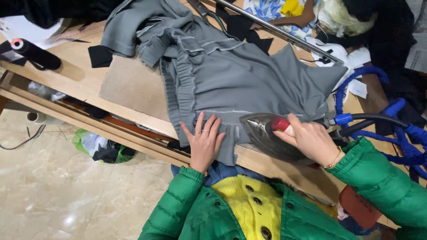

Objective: Ironing a grey garment on a workbench using a steam iron, including repositioning and smoothing the fabric.

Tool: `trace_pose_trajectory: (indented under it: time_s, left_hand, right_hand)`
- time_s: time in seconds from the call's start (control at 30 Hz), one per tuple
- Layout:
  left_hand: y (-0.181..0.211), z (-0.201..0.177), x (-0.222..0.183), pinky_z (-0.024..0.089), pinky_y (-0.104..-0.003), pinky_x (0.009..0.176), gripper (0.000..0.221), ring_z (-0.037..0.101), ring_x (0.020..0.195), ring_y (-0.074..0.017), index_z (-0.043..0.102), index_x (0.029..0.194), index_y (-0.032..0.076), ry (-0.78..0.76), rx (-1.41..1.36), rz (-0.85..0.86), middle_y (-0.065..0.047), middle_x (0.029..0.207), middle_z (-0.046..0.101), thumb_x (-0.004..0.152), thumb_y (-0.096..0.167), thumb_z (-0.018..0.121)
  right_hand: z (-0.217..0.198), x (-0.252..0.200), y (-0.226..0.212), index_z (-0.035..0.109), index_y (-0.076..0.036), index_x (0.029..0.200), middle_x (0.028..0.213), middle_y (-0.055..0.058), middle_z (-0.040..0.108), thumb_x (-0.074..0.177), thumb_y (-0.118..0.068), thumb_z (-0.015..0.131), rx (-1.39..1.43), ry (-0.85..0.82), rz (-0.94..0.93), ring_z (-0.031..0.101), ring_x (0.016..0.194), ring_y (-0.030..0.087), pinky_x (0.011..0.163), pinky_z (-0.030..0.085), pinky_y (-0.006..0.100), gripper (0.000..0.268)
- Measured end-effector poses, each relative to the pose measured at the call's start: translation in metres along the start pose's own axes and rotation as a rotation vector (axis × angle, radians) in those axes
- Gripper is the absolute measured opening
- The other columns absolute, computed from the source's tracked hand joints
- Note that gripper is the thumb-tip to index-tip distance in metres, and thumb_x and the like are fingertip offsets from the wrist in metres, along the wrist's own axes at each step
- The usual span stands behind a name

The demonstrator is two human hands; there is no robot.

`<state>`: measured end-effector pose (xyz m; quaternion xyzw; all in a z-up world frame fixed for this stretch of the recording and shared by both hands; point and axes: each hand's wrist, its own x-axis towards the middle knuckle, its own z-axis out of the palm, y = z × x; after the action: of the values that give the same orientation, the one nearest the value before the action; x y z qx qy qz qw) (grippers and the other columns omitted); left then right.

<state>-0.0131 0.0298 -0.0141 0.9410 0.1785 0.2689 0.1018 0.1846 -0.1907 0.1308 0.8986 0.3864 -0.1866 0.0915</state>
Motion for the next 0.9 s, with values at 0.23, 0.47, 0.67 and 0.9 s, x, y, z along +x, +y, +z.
trace_pose_trajectory:
  time_s: [0.23,0.47,0.67,0.9]
  left_hand:
    - [0.022,0.004,0.003,0.012,-0.078,0.117,0.054,0.031,0.154,-0.0312,0.052,0.148,0.018,-0.126,-0.005,0.092,-0.003,0.160,0.045,0.105,0.051,0.047]
    - [0.033,0.009,0.004,0.018,-0.079,0.114,0.066,0.025,0.156,-0.0304,0.045,0.156,0.018,-0.205,0.071,0.214,-0.001,0.167,0.034,0.103,0.057,0.050]
    - [0.038,0.009,0.011,0.024,-0.081,0.111,0.064,0.028,0.154,-0.0309,0.052,0.152,0.017,-0.210,0.096,0.269,-0.005,0.164,0.038,0.101,0.057,0.059]
    - [0.037,0.015,0.012,0.021,-0.081,0.112,0.087,0.027,0.155,-0.0349,0.044,0.157,0.018,-0.258,0.087,0.335,-0.009,0.167,0.033,0.090,0.069,0.064]
  right_hand:
    - [0.007,-0.018,0.019,0.053,-0.014,0.120,0.080,0.024,0.076,0.096,-0.066,0.048,0.033,0.002,0.066,0.078,0.087,0.041,0.082,0.059,0.050,0.058]
    - [0.038,-0.055,0.064,0.054,-0.015,0.122,0.081,0.026,0.074,0.095,-0.065,0.047,0.113,-0.024,0.162,0.072,0.086,0.048,0.074,0.053,0.055,0.057]
    - [0.075,-0.109,0.126,0.054,-0.018,0.138,0.112,0.031,0.070,0.103,-0.051,0.035,0.277,-0.132,0.493,0.063,0.109,0.055,0.090,0.047,0.058,0.052]
    - [0.158,-0.183,0.217,0.062,-0.010,0.118,0.106,0.044,0.070,0.115,-0.053,0.031,0.296,0.044,0.796,0.060,0.099,0.068,0.079,0.045,0.066,0.053]
